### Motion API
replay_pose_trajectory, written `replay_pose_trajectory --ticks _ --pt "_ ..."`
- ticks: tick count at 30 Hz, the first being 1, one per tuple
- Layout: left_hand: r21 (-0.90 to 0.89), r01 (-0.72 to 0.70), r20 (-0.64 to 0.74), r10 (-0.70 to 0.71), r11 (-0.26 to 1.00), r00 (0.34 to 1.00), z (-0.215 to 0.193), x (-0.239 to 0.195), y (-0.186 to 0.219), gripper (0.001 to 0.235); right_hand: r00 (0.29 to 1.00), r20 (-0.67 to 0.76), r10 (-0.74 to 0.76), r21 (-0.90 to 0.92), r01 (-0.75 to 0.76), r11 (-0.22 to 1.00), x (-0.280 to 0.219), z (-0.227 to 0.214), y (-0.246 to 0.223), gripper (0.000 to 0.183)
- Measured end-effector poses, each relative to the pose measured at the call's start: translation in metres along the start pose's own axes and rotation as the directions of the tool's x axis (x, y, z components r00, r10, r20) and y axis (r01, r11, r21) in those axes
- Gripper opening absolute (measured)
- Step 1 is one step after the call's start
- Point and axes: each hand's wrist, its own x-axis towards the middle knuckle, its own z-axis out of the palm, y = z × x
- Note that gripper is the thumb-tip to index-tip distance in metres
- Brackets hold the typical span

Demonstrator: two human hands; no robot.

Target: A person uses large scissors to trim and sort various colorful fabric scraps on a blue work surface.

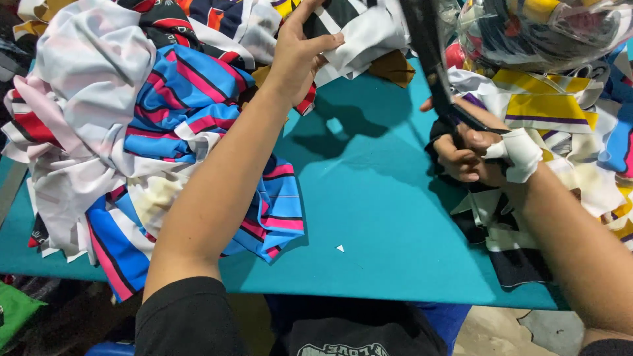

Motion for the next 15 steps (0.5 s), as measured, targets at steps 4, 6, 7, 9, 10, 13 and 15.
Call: replay_pose_trajectory --ticks 4,6,7,9,10,13,15 --pt "-0.071 -0.049 -0.001 0.049 0.996 0.999 -0.001 0.000 0.014 0.052 0.993 -0.024 0.120 0.056 -0.118 0.991 -0.001 -0.004 0.014 0.078" --pt "-0.099 -0.078 0.014 0.080 0.992 0.997 -0.007 0.003 0.009 0.047 0.989 0.030 0.145 0.142 -0.147 0.979 -0.009 -0.009 0.017 0.080" --pt "-0.090 -0.106 0.023 0.108 0.990 0.994 -0.013 0.006 0.004 0.049 0.974 0.050 0.220 0.156 -0.226 0.962 -0.012 -0.015 0.017 0.083" --pt "-0.084 -0.130 0.042 0.134 0.988 0.990 -0.019 0.009 -0.003 0.052 0.955 0.065 0.288 0.170 -0.295 0.940 -0.018 -0.024 0.020 0.085" --pt "-0.080 -0.161 0.048 0.165 0.984 0.985 -0.021 0.011 -0.005 0.055 0.949 0.098 0.300 0.195 -0.314 0.929 -0.018 -0.028 0.022 0.085" --pt "-0.042 -0.162 0.071 0.165 0.986 0.984 -0.019 0.011 -0.002 0.062 0.941 0.101 0.322 0.180 -0.335 0.925 -0.015 -0.026 0.027 0.087" --pt "-0.008 -0.128 0.083 0.128 0.992 0.988 -0.015 0.006 0.003 0.066 0.940 0.072 0.333 0.147 -0.340 0.929 -0.014 -0.020 0.036 0.089"
